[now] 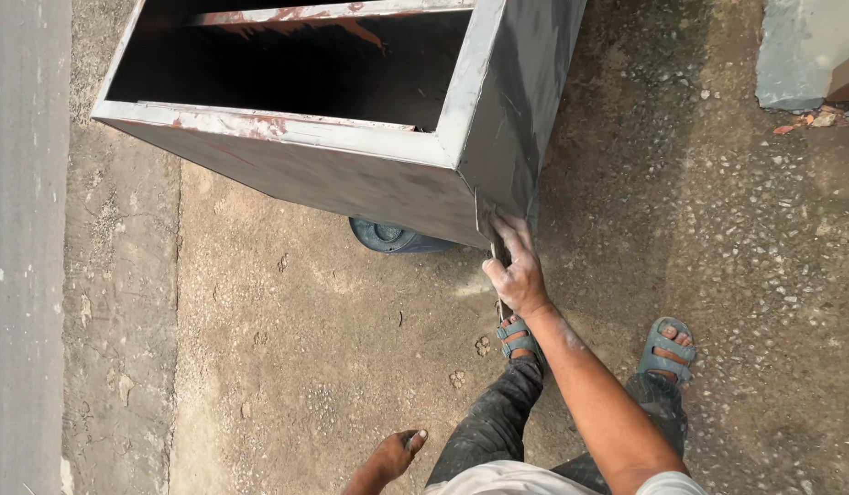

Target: The person applies a gray compound to the edges and surfaces of a metal cabinet using a trowel. They smooth the compound along the corners and sides of the structure.

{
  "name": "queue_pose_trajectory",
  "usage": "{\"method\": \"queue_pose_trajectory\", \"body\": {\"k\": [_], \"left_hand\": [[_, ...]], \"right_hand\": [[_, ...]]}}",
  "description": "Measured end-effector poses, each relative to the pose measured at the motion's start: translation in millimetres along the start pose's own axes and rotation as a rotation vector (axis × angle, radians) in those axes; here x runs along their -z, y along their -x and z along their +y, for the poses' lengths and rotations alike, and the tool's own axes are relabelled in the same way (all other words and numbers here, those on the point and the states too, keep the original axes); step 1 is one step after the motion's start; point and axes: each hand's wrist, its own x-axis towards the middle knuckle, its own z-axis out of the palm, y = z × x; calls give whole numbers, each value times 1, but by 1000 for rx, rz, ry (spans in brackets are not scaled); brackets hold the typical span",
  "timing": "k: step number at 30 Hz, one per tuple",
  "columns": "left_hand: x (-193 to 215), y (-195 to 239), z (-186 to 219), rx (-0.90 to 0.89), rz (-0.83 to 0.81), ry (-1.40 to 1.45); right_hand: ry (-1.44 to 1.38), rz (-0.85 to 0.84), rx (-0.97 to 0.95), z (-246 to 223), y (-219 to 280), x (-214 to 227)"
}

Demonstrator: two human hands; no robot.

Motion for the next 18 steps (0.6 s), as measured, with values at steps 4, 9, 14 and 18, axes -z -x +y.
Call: {"method": "queue_pose_trajectory", "body": {"k": [4,9,14,18], "left_hand": [[38,-40,-28,117,-85,-143],[87,-68,20,-70,268,217],[80,-60,69,-178,135,252],[54,-58,66,-167,-21,146]], "right_hand": [[-121,-222,-199,0,88,-4],[-362,73,-495,50,-9,33],[-305,42,-462,110,-76,17],[-123,107,-302,103,20,-36]]}}
